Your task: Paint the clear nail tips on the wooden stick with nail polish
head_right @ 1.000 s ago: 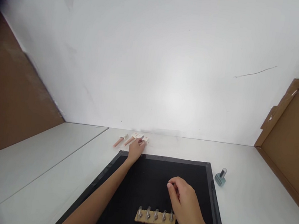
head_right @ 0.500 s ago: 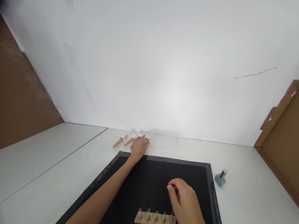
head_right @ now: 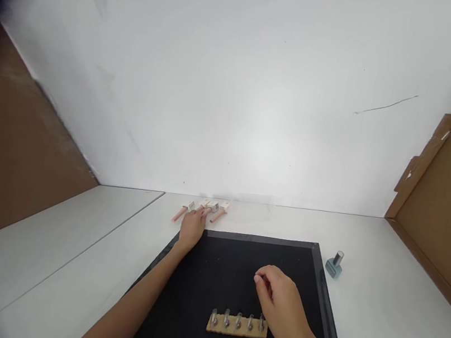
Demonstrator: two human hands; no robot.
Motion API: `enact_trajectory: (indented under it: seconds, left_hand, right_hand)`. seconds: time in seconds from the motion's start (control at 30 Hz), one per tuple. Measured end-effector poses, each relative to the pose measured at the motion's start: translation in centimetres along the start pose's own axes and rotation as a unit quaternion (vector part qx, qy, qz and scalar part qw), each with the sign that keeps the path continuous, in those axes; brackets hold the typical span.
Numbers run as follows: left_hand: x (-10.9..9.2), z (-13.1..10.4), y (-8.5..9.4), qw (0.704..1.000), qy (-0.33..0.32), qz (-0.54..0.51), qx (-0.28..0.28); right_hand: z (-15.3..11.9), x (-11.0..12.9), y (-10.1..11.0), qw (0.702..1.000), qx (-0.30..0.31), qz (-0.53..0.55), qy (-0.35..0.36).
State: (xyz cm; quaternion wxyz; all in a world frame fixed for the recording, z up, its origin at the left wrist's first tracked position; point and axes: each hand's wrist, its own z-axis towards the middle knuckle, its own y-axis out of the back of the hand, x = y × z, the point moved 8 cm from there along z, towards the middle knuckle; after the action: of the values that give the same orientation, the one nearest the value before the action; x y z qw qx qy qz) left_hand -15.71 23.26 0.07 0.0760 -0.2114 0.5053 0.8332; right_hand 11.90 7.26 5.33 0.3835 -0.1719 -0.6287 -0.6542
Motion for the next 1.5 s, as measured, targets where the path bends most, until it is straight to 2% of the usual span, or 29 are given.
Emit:
enact_trajectory:
  seconds: [0.13,0.23,0.3,0.37,0.47,0.53,0.57,0.63,0.67,0.73,0.83,0.87,0.93,1.0,1.03,1.07,1.13,1.2,1.27,1.33,1.43,1.5]
  left_hand:
    - [-1.1,0.1,2.9,0.998,-0.016,-0.042,-0.040]
    - [-3.2,-0.8,6.1,0.992,-0.036,-0.079,-0.087]
    - [-5.8,-2.2,8.2,0.985,-0.074,-0.109,-0.108]
    - [-9.4,-4.2,9.9,0.975,-0.135,-0.144,-0.106]
    - [-15.4,-8.2,11.4,0.946,-0.255,-0.193,-0.055]
    - [-18.8,-11.0,12.1,0.918,-0.327,-0.226,-0.020]
    - [-20.2,-12.5,12.5,0.888,-0.376,-0.266,0.001]
    - [-21.6,-14.2,13.5,0.850,-0.412,-0.327,0.007]
    - [-21.8,-14.6,13.7,0.840,-0.415,-0.348,0.011]
    - [-21.9,-14.7,13.1,0.840,-0.389,-0.372,0.071]
    - [-20.9,-14.6,10.8,0.852,-0.306,-0.390,0.166]
    - [-20.5,-14.8,9.9,0.848,-0.280,-0.402,0.201]
    - [-19.8,-15.4,8.0,0.818,-0.227,-0.458,0.265]
    - [-19.0,-15.9,6.5,0.788,-0.180,-0.509,0.294]
    - [-18.4,-16.0,6.1,0.796,-0.169,-0.506,0.285]
    - [-17.8,-15.8,5.9,0.817,-0.168,-0.485,0.261]
    - [-16.7,-15.3,6.5,0.870,-0.195,-0.414,0.184]
    - [-15.8,-14.8,7.7,0.902,-0.237,-0.347,0.099]
    - [-15.4,-14.8,8.7,0.909,-0.290,-0.296,0.047]
    - [-15.4,-15.3,9.8,0.900,-0.354,-0.254,0.004]
    - [-15.6,-16.1,10.4,0.885,-0.419,-0.201,-0.008]
    - [-15.6,-16.5,10.5,0.878,-0.440,-0.188,-0.006]
  right_hand:
    - [0.0,0.0,0.2,1.000,-0.007,0.009,0.004]
    - [-0.1,-0.2,0.1,1.000,-0.018,0.015,0.007]
    - [-0.2,-0.4,0.2,0.999,-0.031,0.027,0.004]
    - [-0.3,-0.6,0.2,0.998,-0.041,0.049,0.004]
    - [-0.4,-0.6,0.1,0.994,-0.038,0.106,0.004]
    - [-0.4,-0.5,0.0,0.987,-0.024,0.161,0.006]
    - [-0.4,-0.4,0.1,0.981,-0.022,0.191,0.013]
    - [-0.5,-0.2,0.5,0.970,-0.031,0.241,0.029]
    - [-0.6,-0.2,0.7,0.965,-0.040,0.256,0.036]
    - [-0.7,-0.6,1.1,0.963,-0.060,0.259,0.038]
    - [-0.9,-0.8,1.5,0.967,-0.094,0.229,0.058]
    - [-1.0,-0.8,1.7,0.968,-0.108,0.215,0.068]
    - [-0.9,-0.5,1.8,0.971,-0.121,0.190,0.081]
    - [-0.7,-0.1,1.7,0.976,-0.105,0.172,0.081]
    - [-0.5,0.2,1.5,0.979,-0.085,0.165,0.078]
    - [-0.4,0.4,1.3,0.984,-0.057,0.152,0.071]
    - [-0.4,0.7,1.2,0.992,-0.020,0.111,0.059]
    - [-0.7,1.0,1.6,0.994,-0.018,0.084,0.063]
    - [-0.9,1.2,1.8,0.990,-0.013,0.120,0.076]
    - [-1.0,1.1,1.7,0.983,-0.014,0.165,0.075]
    - [-0.7,0.6,0.9,0.982,-0.025,0.183,0.040]
    - [-0.5,0.4,0.3,0.983,-0.026,0.180,0.019]
